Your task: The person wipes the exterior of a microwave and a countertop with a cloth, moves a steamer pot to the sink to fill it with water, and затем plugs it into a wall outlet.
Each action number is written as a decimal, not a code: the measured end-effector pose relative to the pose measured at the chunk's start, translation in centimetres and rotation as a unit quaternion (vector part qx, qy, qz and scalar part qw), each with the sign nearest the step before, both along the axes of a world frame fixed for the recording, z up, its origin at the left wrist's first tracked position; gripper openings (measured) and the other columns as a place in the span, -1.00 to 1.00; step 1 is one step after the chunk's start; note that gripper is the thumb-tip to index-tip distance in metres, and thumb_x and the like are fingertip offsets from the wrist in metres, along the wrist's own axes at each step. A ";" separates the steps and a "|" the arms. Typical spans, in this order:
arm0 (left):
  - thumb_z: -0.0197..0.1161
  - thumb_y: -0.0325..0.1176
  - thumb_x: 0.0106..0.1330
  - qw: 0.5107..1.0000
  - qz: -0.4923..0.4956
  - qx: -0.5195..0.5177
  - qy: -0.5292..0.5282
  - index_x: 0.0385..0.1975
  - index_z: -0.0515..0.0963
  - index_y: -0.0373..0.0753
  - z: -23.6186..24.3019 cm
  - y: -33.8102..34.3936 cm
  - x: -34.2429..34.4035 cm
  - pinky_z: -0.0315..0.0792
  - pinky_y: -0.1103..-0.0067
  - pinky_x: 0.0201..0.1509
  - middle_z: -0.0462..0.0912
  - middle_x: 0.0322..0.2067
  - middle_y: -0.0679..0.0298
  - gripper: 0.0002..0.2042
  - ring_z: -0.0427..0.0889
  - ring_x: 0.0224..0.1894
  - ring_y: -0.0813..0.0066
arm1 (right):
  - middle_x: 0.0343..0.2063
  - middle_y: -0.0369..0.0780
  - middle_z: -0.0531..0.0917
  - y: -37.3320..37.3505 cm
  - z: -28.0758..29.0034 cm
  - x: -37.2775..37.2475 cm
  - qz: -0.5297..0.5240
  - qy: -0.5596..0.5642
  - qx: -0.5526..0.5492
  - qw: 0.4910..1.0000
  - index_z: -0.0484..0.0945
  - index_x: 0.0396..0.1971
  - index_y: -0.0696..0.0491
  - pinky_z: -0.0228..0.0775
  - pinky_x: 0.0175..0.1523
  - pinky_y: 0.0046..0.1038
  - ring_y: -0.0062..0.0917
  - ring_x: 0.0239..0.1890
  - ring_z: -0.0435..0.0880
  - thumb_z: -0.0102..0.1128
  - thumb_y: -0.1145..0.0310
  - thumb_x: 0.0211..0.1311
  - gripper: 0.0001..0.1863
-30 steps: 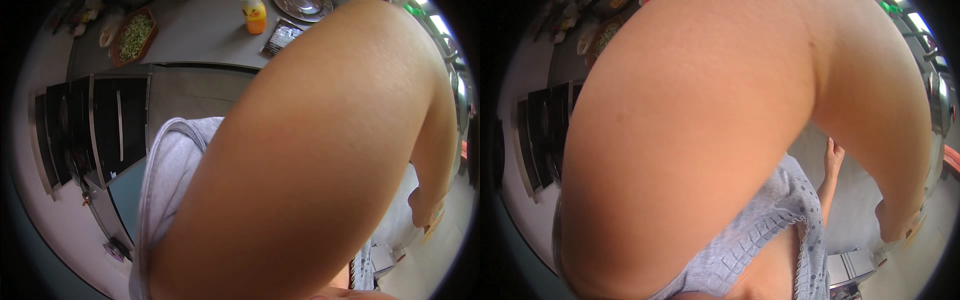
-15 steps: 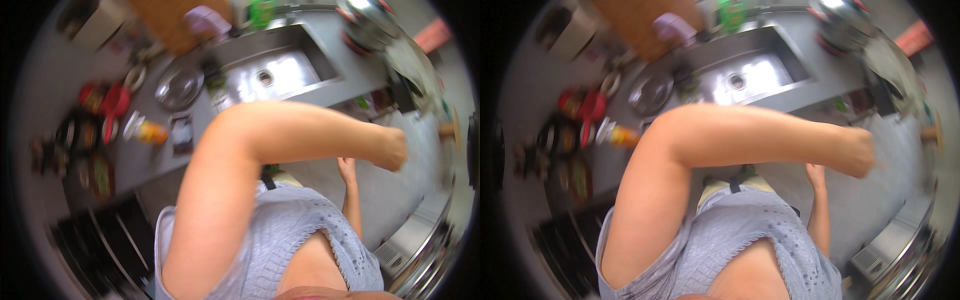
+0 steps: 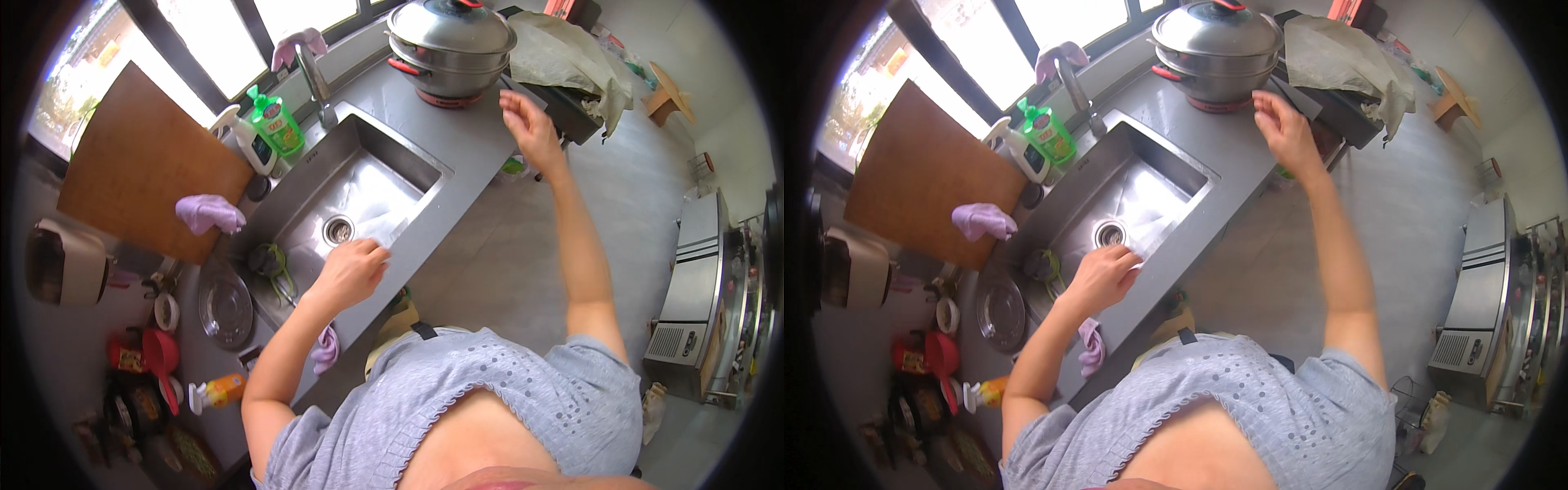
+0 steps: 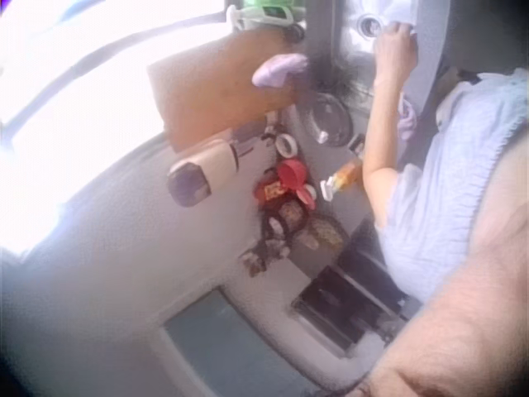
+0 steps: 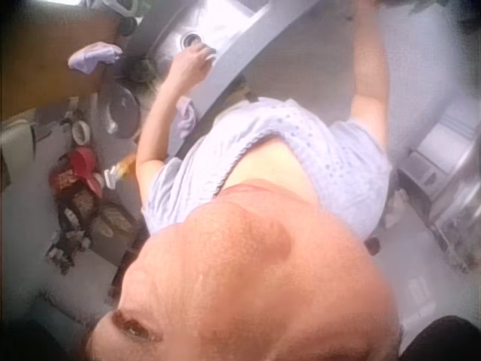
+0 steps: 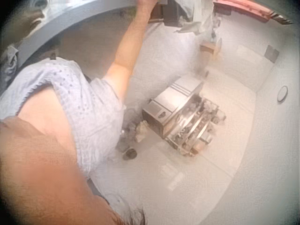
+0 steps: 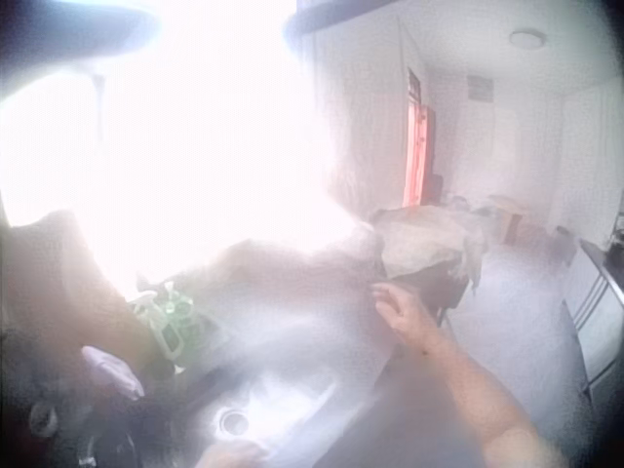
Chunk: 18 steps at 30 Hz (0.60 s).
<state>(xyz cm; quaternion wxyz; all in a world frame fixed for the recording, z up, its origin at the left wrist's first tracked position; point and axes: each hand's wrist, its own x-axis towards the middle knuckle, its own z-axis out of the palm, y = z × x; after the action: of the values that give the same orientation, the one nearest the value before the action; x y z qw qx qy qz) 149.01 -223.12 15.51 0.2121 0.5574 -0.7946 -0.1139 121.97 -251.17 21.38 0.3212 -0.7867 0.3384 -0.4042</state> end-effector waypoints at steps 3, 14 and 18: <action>0.26 -0.46 0.09 0.994 0.094 0.028 0.054 -0.35 0.58 -0.23 -1.6 0.8 2.8 0.48 0.37 -0.30 0.59 -0.37 0.19 -0.88 0.60 -0.36 0.17 | -0.10 -0.12 0.63 -6.1 3.4 2.2 -0.038 0.025 -0.111 0.993 0.44 0.07 0.11 0.45 0.02 -0.47 -0.47 -0.05 0.61 0.11 0.40 0.26 -0.63; 0.25 -0.48 0.14 0.952 0.262 0.031 0.158 -0.32 0.58 -0.26 -3.6 -7.4 -0.7 0.49 0.47 -0.31 0.61 -0.26 0.19 -0.87 0.64 -0.36 0.23 | 0.00 -0.12 0.58 -31.3 5.1 11.2 -0.194 0.228 -0.312 0.902 0.33 0.22 -0.26 0.42 0.08 -0.19 -0.21 0.01 0.58 0.17 -0.14 0.07 -0.32; 0.24 -0.50 0.13 0.926 0.319 0.020 0.202 -0.31 0.58 -0.25 -4.9 -12.7 -4.3 0.49 0.45 -0.31 0.61 -0.26 0.18 -0.87 0.63 -0.33 0.20 | -0.09 -0.08 0.61 -34.0 6.3 14.7 -0.104 0.391 -0.170 0.899 0.38 0.18 -0.21 0.42 0.08 -0.18 -0.17 0.00 0.58 0.18 -0.17 0.00 -0.30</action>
<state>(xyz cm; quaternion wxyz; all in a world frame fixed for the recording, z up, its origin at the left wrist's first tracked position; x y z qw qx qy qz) 144.75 -235.82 10.59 0.3827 0.7506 -0.5124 -0.1661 136.70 -285.12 27.73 -0.0195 -0.8842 0.4432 -0.1466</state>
